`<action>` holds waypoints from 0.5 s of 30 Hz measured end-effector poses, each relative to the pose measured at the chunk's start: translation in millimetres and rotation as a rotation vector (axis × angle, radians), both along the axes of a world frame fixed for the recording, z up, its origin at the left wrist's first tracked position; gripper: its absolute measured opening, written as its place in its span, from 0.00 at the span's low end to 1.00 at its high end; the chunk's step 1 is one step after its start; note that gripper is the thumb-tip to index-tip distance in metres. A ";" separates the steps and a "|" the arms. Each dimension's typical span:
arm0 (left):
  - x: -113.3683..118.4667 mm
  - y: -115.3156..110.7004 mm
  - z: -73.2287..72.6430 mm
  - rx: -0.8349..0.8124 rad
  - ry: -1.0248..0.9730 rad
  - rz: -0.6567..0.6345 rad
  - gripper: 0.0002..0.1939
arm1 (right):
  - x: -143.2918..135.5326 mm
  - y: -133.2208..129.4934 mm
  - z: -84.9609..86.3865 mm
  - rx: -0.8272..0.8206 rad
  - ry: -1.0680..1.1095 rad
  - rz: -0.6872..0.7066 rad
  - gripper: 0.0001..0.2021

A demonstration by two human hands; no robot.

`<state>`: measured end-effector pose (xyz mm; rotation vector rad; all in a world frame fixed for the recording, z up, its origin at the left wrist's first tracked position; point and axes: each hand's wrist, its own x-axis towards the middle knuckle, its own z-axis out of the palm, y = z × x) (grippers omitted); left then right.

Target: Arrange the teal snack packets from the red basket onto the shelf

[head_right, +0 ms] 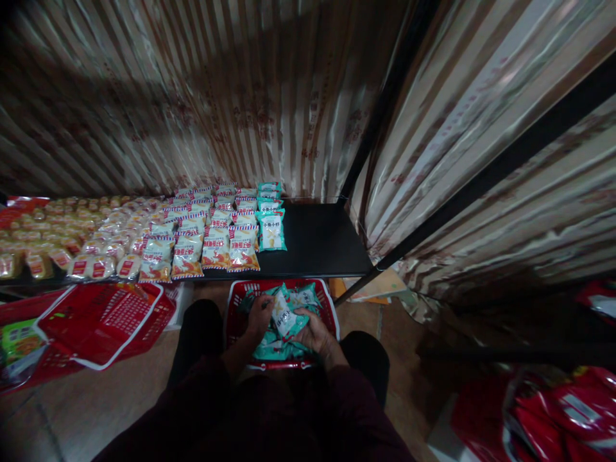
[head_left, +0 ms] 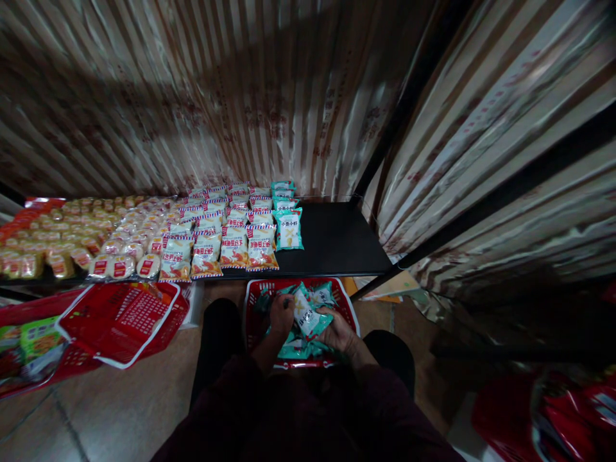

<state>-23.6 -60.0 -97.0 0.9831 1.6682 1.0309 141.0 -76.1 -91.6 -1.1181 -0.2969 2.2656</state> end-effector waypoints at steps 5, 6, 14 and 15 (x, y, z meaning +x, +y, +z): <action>-1.2 1.5 -2.6 -0.090 -0.054 0.016 0.06 | 5.1 1.3 2.2 -0.066 0.031 0.060 0.24; -1.7 2.0 -2.1 -0.104 -0.071 0.015 0.08 | 5.4 1.6 3.9 -0.087 0.027 0.071 0.24; -10.1 3.8 6.9 -0.139 -0.237 -0.106 0.08 | 4.3 7.2 16.9 -0.139 -0.017 0.161 0.23; -11.4 3.3 6.3 -0.145 -0.250 -0.114 0.08 | 4.4 8.2 17.2 -0.115 -0.019 0.160 0.23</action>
